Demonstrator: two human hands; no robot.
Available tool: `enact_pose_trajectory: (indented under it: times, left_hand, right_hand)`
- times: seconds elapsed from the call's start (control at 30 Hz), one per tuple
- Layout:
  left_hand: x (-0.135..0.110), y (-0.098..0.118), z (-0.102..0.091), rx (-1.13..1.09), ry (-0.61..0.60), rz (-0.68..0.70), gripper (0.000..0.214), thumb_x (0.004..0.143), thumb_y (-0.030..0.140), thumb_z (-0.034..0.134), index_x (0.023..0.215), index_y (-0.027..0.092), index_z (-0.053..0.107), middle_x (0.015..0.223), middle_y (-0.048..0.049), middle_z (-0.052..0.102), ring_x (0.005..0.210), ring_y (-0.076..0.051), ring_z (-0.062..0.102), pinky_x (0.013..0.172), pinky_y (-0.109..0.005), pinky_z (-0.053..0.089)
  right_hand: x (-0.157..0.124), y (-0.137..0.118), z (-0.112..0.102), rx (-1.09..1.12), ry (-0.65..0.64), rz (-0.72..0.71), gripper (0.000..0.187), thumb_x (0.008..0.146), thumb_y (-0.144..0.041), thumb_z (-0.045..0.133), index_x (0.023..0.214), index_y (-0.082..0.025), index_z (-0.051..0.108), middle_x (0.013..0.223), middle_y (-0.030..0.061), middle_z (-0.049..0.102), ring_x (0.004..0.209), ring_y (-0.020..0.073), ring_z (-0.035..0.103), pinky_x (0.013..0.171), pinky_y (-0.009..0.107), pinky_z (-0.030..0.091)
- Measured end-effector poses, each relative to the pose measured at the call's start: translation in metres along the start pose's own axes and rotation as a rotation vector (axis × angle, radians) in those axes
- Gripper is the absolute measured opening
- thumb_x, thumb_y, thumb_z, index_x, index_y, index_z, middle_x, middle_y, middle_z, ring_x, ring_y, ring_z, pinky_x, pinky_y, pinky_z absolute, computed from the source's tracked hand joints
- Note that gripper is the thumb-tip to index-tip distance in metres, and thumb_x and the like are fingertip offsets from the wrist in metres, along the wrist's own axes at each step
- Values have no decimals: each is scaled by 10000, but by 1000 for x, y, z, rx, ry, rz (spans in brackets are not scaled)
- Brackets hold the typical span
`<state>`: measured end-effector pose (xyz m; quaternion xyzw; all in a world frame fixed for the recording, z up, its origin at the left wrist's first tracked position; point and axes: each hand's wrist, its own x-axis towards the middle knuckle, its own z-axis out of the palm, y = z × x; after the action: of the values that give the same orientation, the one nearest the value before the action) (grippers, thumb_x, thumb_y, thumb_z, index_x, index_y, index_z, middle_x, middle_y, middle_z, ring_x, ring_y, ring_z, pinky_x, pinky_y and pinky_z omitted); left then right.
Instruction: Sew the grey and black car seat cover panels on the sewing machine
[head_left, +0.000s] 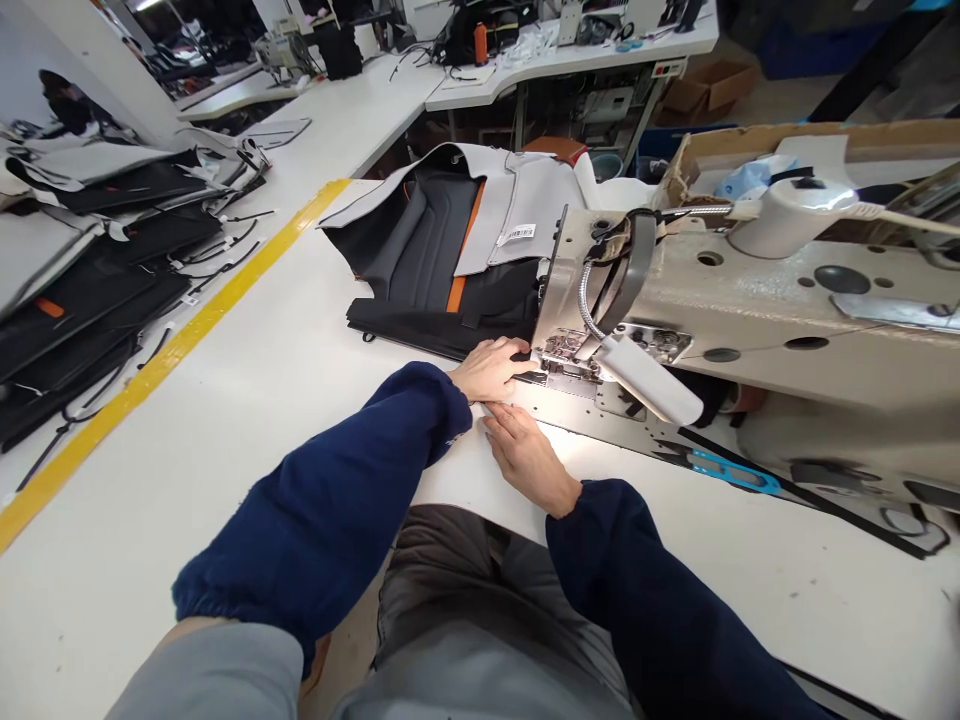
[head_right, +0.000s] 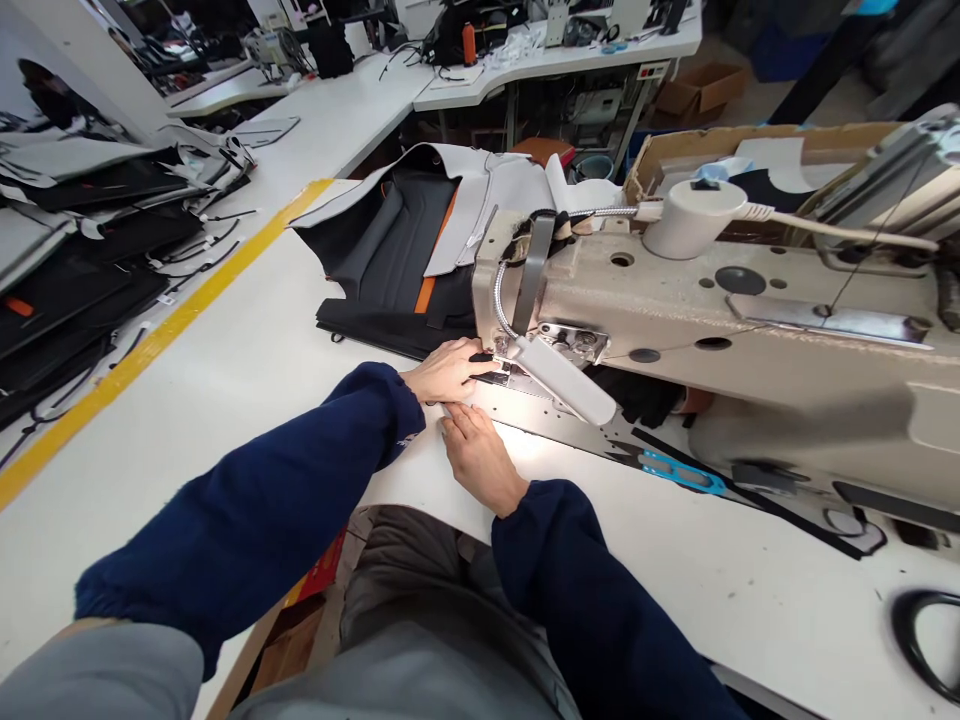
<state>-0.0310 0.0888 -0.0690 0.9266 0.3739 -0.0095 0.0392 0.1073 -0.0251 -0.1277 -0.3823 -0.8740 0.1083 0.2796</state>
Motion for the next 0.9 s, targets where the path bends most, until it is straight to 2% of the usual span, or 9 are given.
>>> enact_pose_trajectory:
  times: [0.13, 0.2, 0.27, 0.33, 0.4, 0.57, 0.7, 0.8, 0.9]
  left_hand:
    - [-33, -54, -19, 150, 8, 56, 576, 913, 103, 387, 1455, 275, 475, 1514, -71, 423, 1311, -248, 430, 1141, -440, 263]
    - [-53, -93, -33, 214, 41, -80, 625, 893, 69, 396, 1486, 265, 425, 1524, -88, 409, 1355, -260, 394, 1177, -469, 188]
    - [-72, -127, -45, 242, 3, -302, 622, 863, 49, 418, 1468, 195, 432, 1450, -143, 472, 1326, -279, 428, 1161, -473, 219]
    - [-87, -147, -49, 234, -99, -492, 515, 852, 53, 427, 1355, 118, 517, 1296, -180, 569, 1215, -290, 519, 1083, -449, 331]
    - [-97, -151, -46, 206, -187, -575, 392, 860, 77, 435, 1225, 108, 574, 1179, -166, 624, 1108, -276, 576, 967, -393, 419]
    - [-129, -120, -28, 139, -237, -635, 277, 856, 142, 478, 1112, 169, 581, 1112, -98, 669, 1035, -240, 623, 845, -326, 458]
    - [-183, -68, -24, 113, -294, -712, 264, 845, 157, 461, 1081, 159, 580, 1066, -117, 691, 969, -265, 662, 792, -343, 474]
    - [-226, -12, -15, 79, -364, -775, 291, 845, 165, 425, 1102, 153, 563, 1067, -125, 696, 974, -272, 676, 774, -337, 489]
    - [-264, 35, 7, 40, -505, -805, 373, 932, 258, 310, 1261, 210, 481, 1161, -80, 690, 1040, -251, 677, 858, -353, 509]
  right_hand:
    - [-2, 0, -2, 2, 41, -24, 315, 989, -153, 394, 1184, -131, 641, 1352, 179, 606, 1251, 301, 567, 1068, 537, 482]
    - [-4, -1, -1, 10, 70, -27, 311, 991, -155, 393, 1200, -141, 624, 1348, 174, 607, 1246, 297, 571, 1064, 533, 492]
    - [-3, 0, 1, 20, 97, -32, 332, 989, -152, 395, 1260, -152, 586, 1382, 182, 576, 1282, 305, 545, 1059, 540, 495]
    - [3, 4, 2, 22, 131, -48, 390, 985, -149, 392, 1353, -165, 521, 1441, 196, 515, 1356, 325, 477, 1066, 565, 479]
    - [16, 10, 2, 4, 171, -58, 456, 981, -152, 383, 1431, -170, 446, 1500, 213, 441, 1422, 351, 390, 1085, 607, 439]
    - [72, 15, 8, -145, 225, 97, 486, 990, -257, 399, 1454, -114, 430, 1575, 279, 288, 1441, 486, 277, 1018, 742, 377]
    - [92, -9, 30, -225, 270, 178, 501, 967, -403, 487, 1382, -125, 529, 1563, 297, 297, 1341, 591, 342, 890, 836, 347]
    - [81, -33, 34, -234, 157, 122, 545, 942, -468, 534, 1365, -125, 557, 1545, 313, 317, 1215, 547, 497, 894, 789, 380]
    - [67, -47, 14, -222, 11, 34, 582, 933, -536, 534, 1374, -157, 555, 1539, 276, 355, 1156, 466, 570, 917, 698, 433]
